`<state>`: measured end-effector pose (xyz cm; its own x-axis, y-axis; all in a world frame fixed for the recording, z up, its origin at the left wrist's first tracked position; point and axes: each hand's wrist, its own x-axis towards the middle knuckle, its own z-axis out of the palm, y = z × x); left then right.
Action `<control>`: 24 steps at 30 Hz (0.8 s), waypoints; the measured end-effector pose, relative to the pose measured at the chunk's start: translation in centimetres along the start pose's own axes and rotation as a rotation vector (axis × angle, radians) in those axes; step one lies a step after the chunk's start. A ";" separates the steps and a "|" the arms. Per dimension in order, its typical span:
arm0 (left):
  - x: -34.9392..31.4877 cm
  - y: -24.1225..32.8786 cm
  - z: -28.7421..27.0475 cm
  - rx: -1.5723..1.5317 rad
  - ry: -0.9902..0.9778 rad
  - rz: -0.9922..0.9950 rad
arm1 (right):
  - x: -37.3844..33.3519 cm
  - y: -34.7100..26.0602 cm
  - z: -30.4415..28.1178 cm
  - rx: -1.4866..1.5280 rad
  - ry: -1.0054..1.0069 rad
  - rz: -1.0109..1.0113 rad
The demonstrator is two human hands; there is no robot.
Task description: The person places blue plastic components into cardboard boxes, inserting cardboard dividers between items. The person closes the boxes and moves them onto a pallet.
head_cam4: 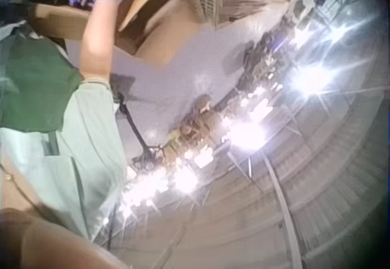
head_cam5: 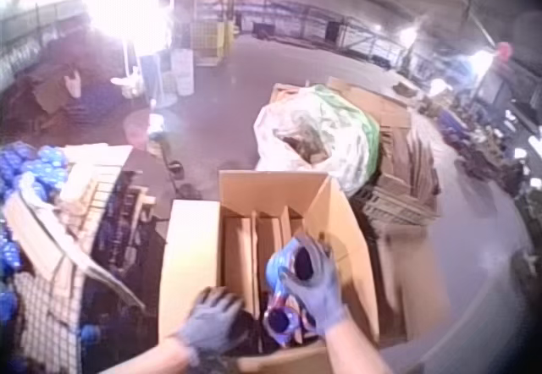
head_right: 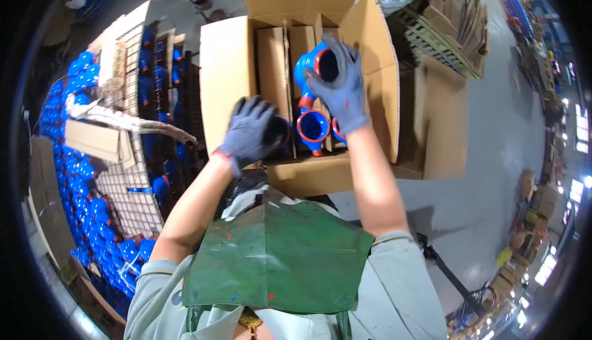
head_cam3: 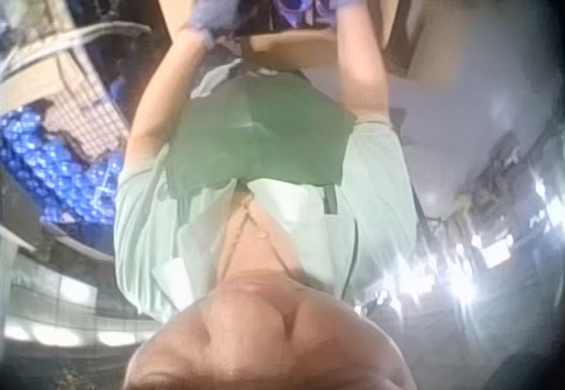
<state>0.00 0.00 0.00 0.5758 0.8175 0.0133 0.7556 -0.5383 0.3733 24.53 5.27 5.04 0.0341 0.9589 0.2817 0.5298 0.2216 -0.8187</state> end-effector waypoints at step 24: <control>-26.1 -30.1 -11.5 0.077 0.306 -1.039 | -6.2 -5.0 12.9 -0.205 -0.490 -0.416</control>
<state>-41.34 -2.83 -0.94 -0.4509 0.8916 -0.0409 0.8524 0.4438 0.2765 10.74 0.45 0.94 -0.5700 0.7815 0.2536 0.5676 0.5978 -0.5662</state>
